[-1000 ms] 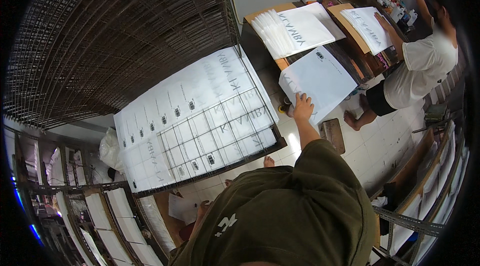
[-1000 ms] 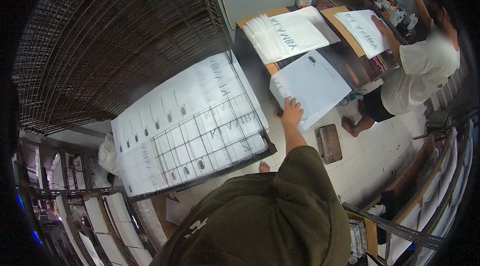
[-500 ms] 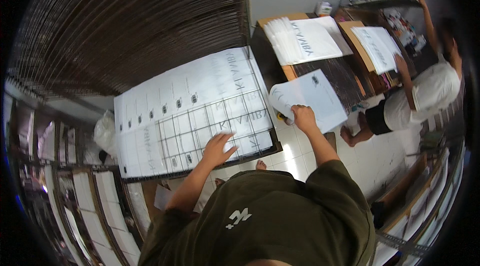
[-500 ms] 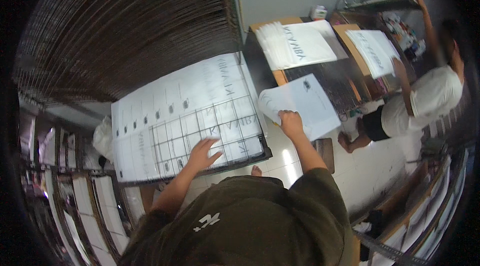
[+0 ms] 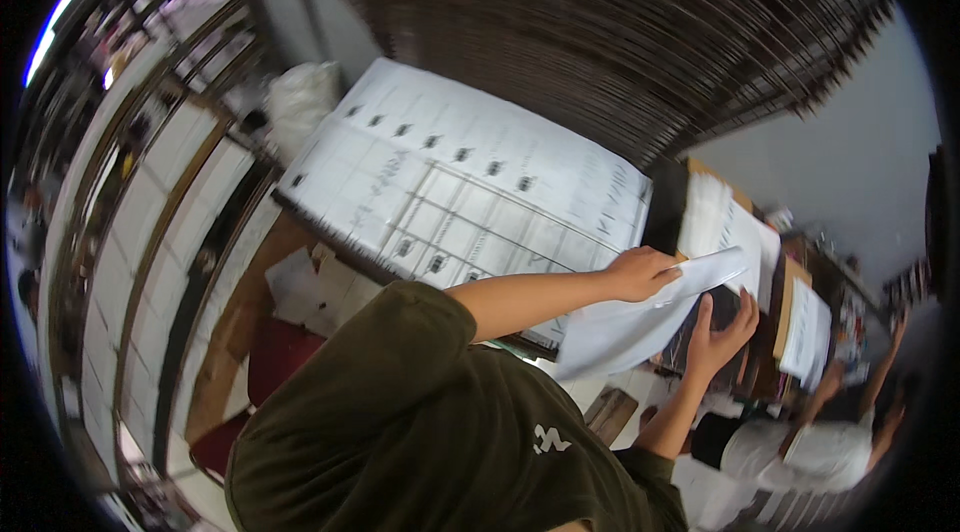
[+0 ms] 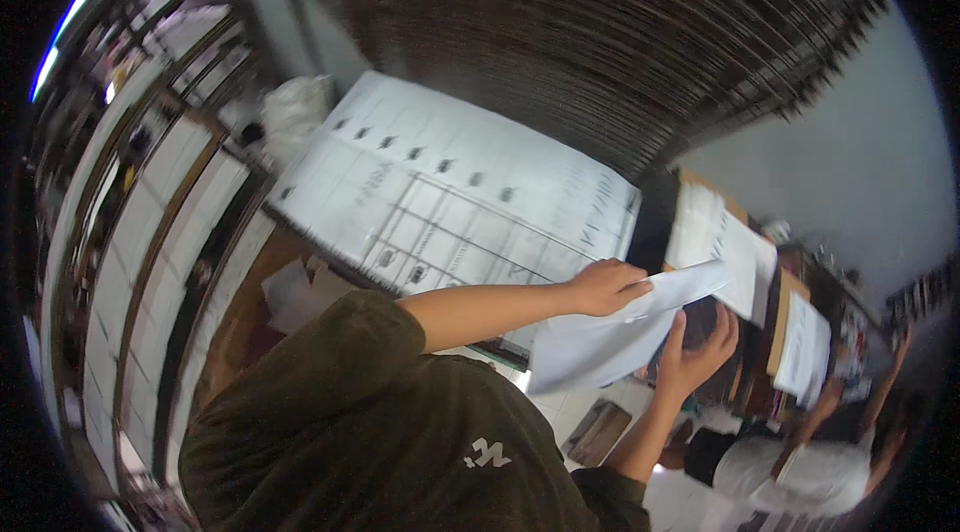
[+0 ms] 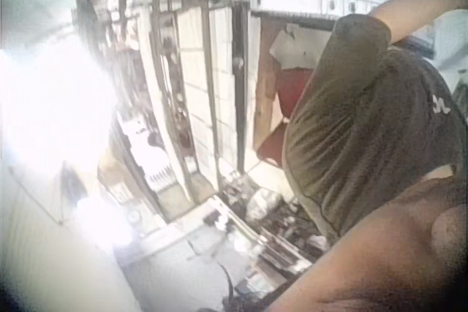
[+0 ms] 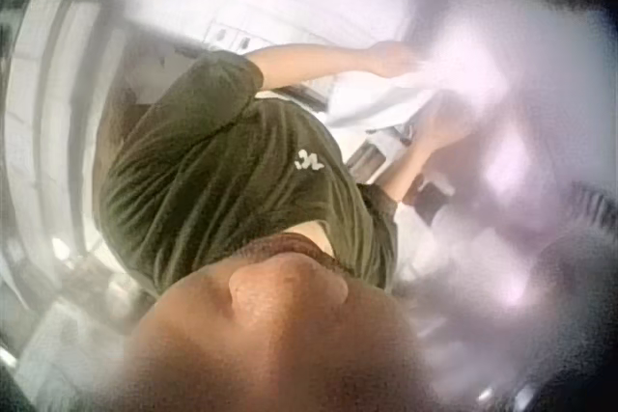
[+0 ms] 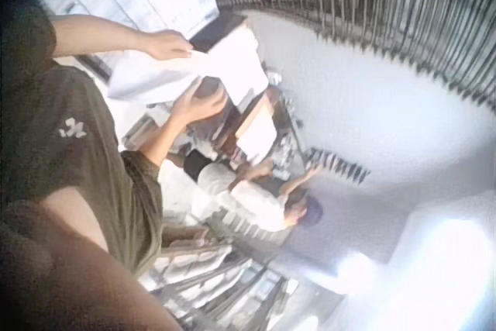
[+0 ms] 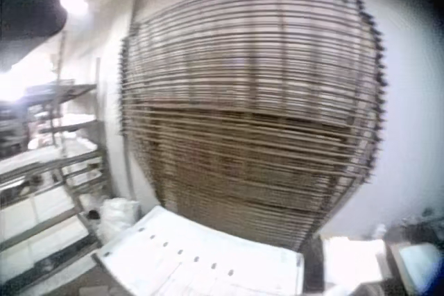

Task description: The person repeatedly picks up individual white sheets from a table and places them onto a large stack on a nearby rack. The action is continuous and repetitive throughout the clip.

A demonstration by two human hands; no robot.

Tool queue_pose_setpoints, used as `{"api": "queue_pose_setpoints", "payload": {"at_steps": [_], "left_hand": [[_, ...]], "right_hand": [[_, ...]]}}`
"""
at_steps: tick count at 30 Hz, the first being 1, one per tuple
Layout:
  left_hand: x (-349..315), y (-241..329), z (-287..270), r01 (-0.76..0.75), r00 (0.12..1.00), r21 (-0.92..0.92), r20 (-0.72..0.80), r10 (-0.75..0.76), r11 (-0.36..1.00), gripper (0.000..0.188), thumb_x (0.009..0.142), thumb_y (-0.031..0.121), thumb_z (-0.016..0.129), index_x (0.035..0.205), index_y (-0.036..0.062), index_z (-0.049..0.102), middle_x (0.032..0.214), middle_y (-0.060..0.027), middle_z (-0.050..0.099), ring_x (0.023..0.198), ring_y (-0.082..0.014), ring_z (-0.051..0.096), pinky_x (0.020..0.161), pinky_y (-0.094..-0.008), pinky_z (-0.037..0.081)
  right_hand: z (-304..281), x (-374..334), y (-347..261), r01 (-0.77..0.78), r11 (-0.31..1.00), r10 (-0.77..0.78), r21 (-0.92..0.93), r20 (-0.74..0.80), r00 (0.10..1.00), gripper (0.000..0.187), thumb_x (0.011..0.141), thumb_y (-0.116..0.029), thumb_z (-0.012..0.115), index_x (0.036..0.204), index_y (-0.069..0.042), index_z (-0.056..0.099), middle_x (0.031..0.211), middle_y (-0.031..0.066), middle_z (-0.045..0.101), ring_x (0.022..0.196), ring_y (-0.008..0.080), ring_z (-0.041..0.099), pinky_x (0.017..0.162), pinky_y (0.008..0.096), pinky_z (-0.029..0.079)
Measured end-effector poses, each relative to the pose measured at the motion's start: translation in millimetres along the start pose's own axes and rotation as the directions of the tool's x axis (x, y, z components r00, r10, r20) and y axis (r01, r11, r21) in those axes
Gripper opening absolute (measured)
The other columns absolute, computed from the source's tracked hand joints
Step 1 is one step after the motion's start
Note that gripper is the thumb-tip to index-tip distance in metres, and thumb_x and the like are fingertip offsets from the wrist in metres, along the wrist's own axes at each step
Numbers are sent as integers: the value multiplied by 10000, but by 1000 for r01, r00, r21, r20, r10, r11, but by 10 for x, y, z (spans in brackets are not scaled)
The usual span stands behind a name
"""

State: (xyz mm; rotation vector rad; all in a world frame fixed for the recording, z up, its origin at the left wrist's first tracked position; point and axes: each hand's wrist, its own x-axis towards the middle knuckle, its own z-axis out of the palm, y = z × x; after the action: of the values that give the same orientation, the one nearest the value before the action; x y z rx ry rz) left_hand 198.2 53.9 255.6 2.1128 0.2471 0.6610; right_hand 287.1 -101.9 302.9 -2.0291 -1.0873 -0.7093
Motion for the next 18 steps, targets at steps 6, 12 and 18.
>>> {"api": "queue_pose_setpoints", "payload": {"at_steps": [6,12,18], "left_hand": [[-471,-211,-652,75,935,-271,-316,-162,960,329,897,289,466,771,-8,534,648,-171,542,602,-287,533,573,-369,398],[-1060,-445,-1440,163,802,-434,-464,-375,886,296,907,267,468,838,-7,555,653,-124,522,613,-152,487,579,-317,401],[-2253,-1038,-2187,18,722,-682,-497,-481,731,311,906,330,475,1044,62,551,888,-24,551,824,-105,496,720,-254,422]], "right_hand": [[778,-227,-777,-612,430,266,663,555,788,616,801,-21,593,1332,-97,290,933,57,531,876,119,480,778,254,376],[1236,14,-1868,-409,471,-143,781,526,839,507,766,98,542,1220,-74,398,876,33,522,811,93,495,731,203,381],[1381,389,-3371,67,700,-640,711,583,501,337,752,77,473,1062,0,577,1002,95,570,802,117,533,622,201,414]]}}
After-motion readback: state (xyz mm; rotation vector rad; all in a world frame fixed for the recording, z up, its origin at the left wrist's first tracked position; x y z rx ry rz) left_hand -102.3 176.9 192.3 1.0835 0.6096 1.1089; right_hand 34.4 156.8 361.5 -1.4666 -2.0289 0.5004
